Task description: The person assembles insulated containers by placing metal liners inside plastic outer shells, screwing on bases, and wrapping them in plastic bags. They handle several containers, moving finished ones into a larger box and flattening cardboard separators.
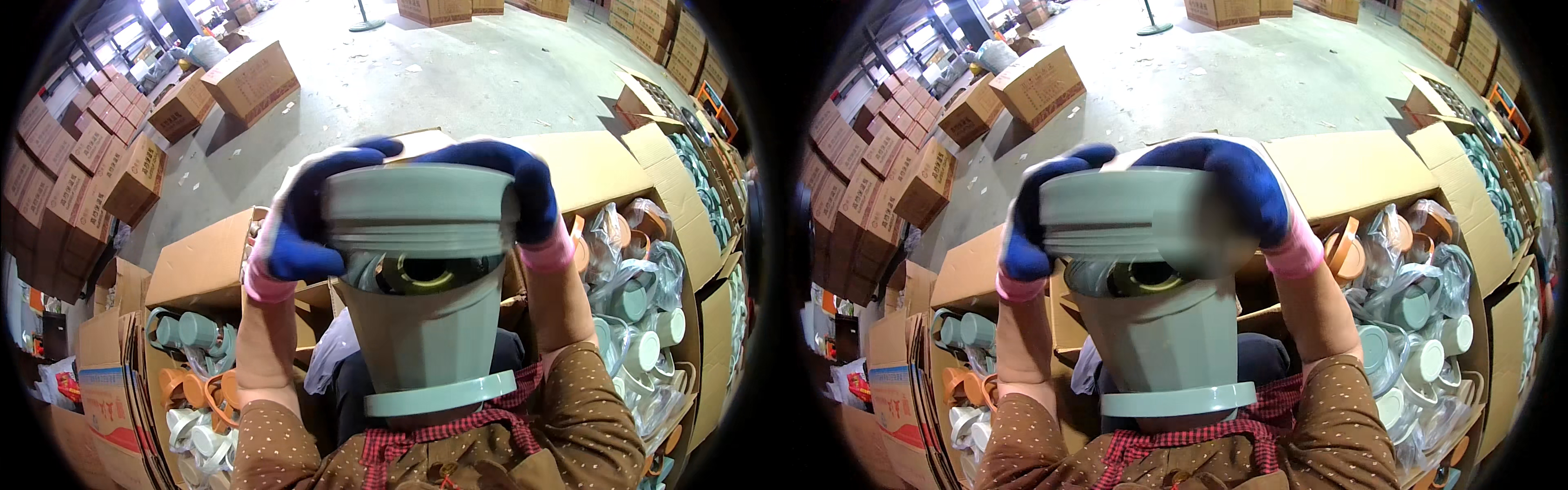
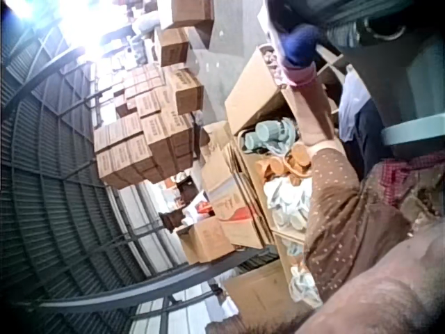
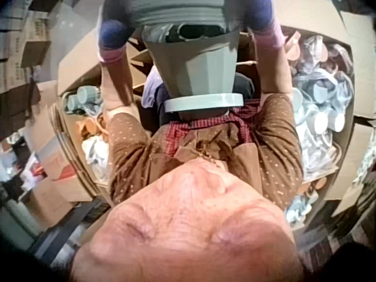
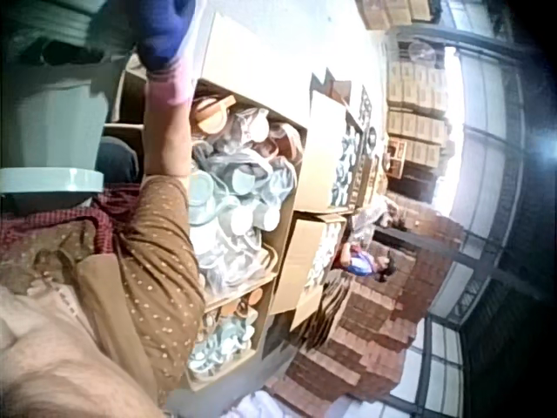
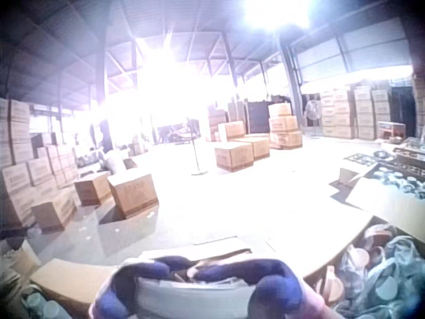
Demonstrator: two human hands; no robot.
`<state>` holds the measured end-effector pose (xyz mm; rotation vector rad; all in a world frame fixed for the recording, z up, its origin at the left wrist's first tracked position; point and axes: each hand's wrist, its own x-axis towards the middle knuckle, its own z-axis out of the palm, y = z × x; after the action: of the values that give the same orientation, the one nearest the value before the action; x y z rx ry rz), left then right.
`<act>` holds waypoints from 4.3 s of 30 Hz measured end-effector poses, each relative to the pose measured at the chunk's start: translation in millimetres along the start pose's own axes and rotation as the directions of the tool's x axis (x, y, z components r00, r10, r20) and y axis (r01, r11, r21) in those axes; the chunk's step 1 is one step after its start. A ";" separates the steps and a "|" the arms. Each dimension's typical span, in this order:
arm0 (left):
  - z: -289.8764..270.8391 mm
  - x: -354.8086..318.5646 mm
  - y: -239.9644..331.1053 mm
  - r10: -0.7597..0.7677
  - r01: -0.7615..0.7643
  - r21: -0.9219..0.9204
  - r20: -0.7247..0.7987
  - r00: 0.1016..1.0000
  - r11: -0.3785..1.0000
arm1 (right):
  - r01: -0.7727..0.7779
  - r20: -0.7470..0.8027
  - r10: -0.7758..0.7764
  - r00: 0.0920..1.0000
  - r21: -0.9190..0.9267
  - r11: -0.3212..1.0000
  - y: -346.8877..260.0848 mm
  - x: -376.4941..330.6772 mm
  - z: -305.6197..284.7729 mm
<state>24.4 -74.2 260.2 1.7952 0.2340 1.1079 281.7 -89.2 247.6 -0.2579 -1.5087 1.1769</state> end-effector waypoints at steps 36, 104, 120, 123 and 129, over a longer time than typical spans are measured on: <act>50.6 3.0 21.4 0.322 -0.185 0.708 -0.064 0.944 0.682 | 0.071 -0.054 -0.046 0.997 0.737 0.672 69.6 -31.0 -50.2; 81.4 8.0 30.8 0.250 -0.234 0.600 0.058 0.966 0.765 | 0.027 -0.282 0.149 0.948 0.537 0.843 23.9 -75.2 -10.5; 2.2 -165.5 -99.8 -0.796 0.776 0.442 -0.197 0.573 0.450 | -0.325 0.224 0.689 0.690 -0.754 0.570 -52.5 39.4 -3.6; -38.4 -115.5 -87.0 -0.592 0.595 -0.159 -0.462 0.660 0.788 | -0.441 0.157 0.723 0.673 -0.699 0.563 -49.8 37.5 -7.3; -72.6 -11.6 -84.7 0.185 0.270 0.786 -0.433 0.882 0.557 | -0.331 0.214 0.748 0.628 -0.797 0.506 -46.5 41.4 -9.3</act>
<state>-12.2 7.8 193.0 2.2571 1.3123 1.5412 296.0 -76.9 307.7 -1.1155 -2.5024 1.1631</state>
